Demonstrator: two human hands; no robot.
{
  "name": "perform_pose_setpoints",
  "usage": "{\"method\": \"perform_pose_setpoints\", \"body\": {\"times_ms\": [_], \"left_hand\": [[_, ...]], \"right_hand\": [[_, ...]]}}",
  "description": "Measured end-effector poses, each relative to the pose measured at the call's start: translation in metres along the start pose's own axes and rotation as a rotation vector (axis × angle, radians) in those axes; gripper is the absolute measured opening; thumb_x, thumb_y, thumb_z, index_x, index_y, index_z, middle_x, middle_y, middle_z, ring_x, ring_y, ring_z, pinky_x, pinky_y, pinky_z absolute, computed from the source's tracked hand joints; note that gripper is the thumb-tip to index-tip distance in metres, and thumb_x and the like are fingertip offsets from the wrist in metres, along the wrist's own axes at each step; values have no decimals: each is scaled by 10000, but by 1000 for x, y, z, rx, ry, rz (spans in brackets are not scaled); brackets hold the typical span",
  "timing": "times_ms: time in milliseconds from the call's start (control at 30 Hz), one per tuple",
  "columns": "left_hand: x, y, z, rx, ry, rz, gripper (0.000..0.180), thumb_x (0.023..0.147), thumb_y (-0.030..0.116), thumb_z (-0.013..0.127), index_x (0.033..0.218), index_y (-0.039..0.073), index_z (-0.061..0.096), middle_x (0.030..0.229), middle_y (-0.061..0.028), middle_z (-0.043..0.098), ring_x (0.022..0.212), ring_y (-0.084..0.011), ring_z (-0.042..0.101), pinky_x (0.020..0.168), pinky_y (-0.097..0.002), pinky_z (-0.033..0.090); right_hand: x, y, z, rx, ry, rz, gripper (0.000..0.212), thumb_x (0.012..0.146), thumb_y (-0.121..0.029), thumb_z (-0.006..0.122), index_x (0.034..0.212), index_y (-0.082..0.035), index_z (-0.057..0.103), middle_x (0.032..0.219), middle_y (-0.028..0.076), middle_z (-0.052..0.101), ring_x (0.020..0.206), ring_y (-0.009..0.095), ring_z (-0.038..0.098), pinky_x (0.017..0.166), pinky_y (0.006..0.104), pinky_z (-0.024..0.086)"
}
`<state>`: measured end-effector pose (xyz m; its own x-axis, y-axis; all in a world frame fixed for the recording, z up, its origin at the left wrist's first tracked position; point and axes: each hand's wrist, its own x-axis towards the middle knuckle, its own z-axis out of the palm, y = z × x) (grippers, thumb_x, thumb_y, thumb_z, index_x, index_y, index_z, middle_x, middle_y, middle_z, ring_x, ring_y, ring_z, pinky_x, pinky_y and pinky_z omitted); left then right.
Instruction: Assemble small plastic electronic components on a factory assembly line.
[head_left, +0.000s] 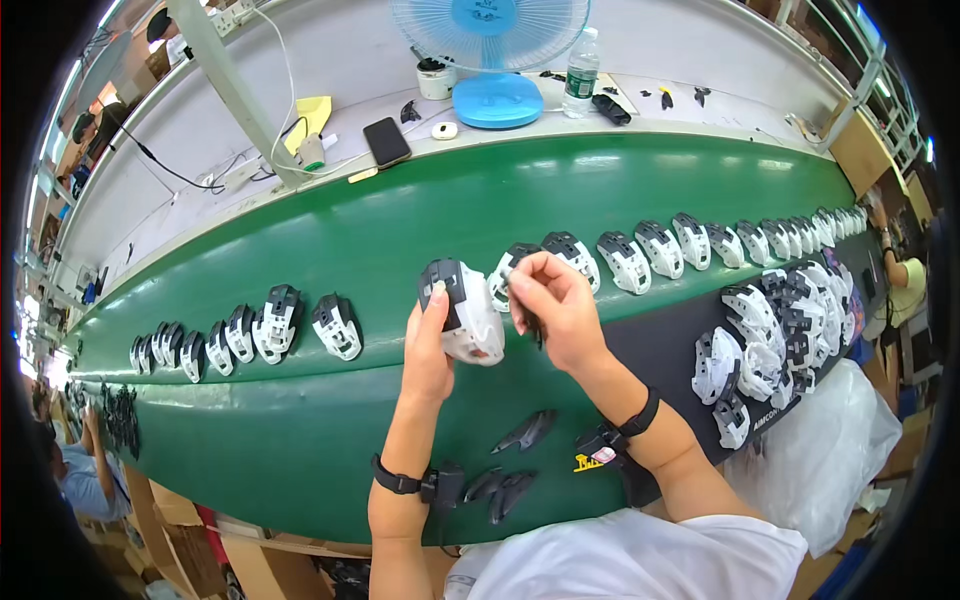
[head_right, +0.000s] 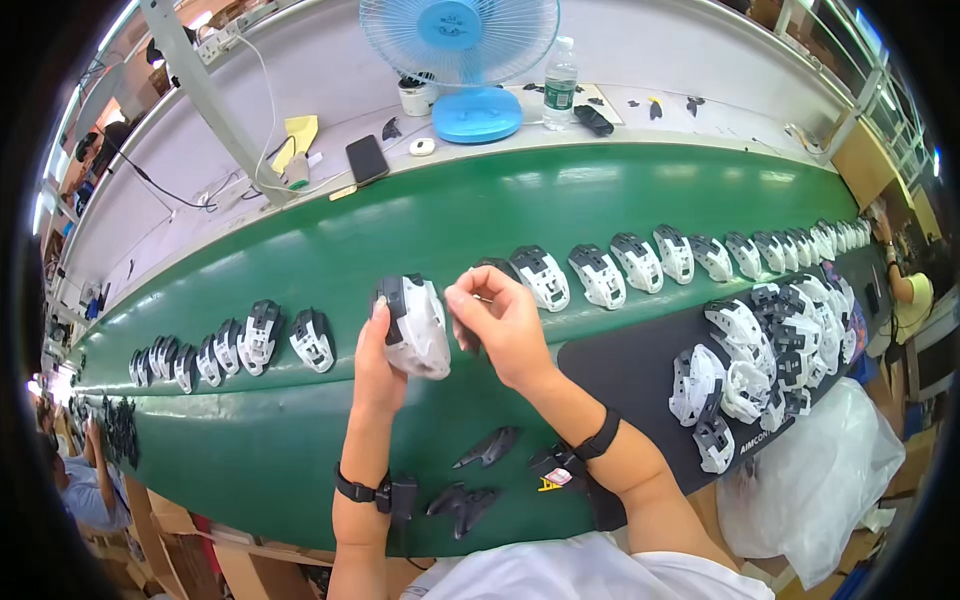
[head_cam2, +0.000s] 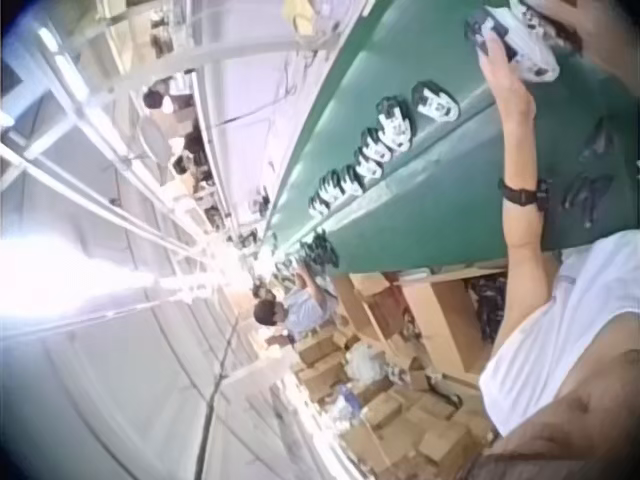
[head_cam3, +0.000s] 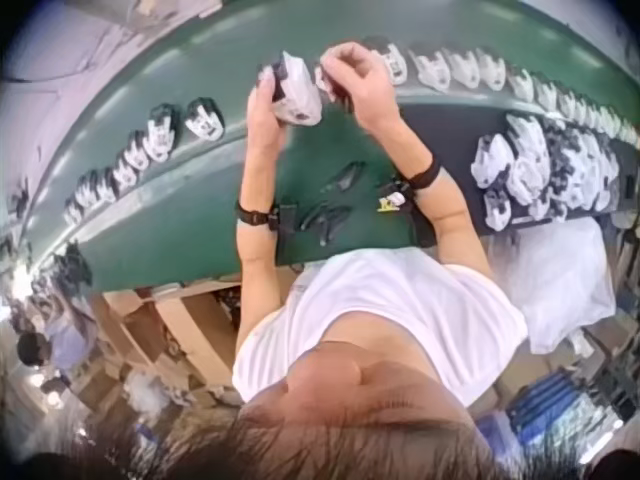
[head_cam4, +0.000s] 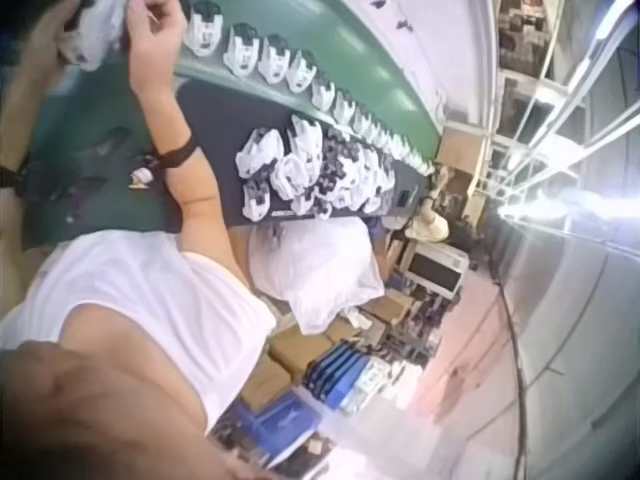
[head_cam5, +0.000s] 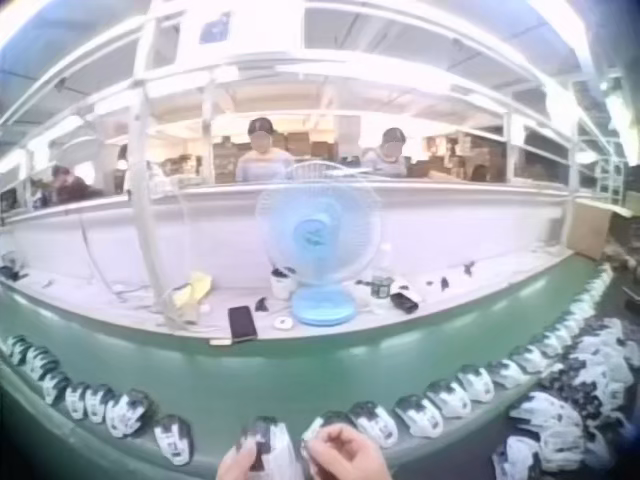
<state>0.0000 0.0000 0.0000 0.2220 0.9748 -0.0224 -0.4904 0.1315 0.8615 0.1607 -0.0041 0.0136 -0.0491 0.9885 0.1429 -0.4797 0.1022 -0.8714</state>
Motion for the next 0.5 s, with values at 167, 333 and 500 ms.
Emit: {"method": "perform_pose_setpoints", "body": {"times_ms": [167,333,500], "left_hand": [[-19,-8,18,211,5,222,234,940,213,492,1076,23,477,932,-19,557,820,-72,513,744,-227,431],[-31,-7,32,261,65,287,191,931,186,497,1028,30,448,885,-9,512,788,-52,450,708,-214,401],[-31,-16,42,393,94,327,203,946,213,465,1031,29,450,880,-16,516,787,-68,454,691,-232,402]], "right_hand": [[-12,-8,2,-25,88,46,140,921,-157,548,929,-22,585,725,-41,546,632,9,481,538,160,359],[-21,-7,16,-121,138,-87,129,935,-130,504,941,-18,568,810,-7,579,711,30,498,658,189,415],[-23,2,19,-201,113,-178,149,951,-119,404,950,-26,521,863,9,529,778,57,480,730,217,413]]}}
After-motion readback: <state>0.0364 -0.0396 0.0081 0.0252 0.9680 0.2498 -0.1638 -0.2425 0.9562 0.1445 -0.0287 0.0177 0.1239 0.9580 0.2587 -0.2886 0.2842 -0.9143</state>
